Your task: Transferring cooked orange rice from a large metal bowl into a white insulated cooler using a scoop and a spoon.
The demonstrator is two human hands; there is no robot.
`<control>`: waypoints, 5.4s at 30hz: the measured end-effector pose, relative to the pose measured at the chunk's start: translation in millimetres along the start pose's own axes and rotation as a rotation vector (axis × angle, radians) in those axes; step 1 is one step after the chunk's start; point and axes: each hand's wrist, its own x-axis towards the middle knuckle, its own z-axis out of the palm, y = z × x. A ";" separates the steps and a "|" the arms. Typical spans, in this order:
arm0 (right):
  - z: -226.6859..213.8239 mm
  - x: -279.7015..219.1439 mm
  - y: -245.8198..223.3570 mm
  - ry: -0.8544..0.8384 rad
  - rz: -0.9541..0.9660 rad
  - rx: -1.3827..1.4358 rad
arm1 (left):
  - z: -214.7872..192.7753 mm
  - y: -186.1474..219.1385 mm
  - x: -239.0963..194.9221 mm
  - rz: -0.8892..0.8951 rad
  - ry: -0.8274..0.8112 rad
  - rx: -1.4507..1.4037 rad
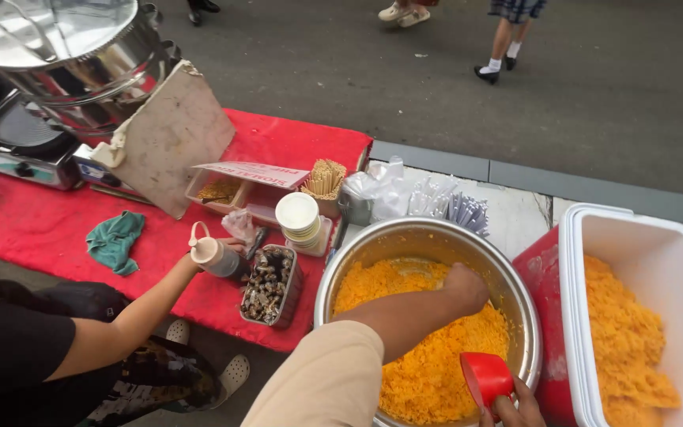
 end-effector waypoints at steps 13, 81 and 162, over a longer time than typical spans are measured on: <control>-49.1 28.4 -7.9 -0.188 -0.206 0.199 | 81.6 16.4 82.0 -0.231 -0.174 -0.255; 138.7 130.3 -36.2 -1.092 0.314 -0.091 | 144.8 -20.9 -174.0 -0.346 0.007 -0.560; -139.9 133.2 147.9 -0.095 -0.253 -0.392 | -135.1 139.0 -79.5 -0.022 0.389 -0.804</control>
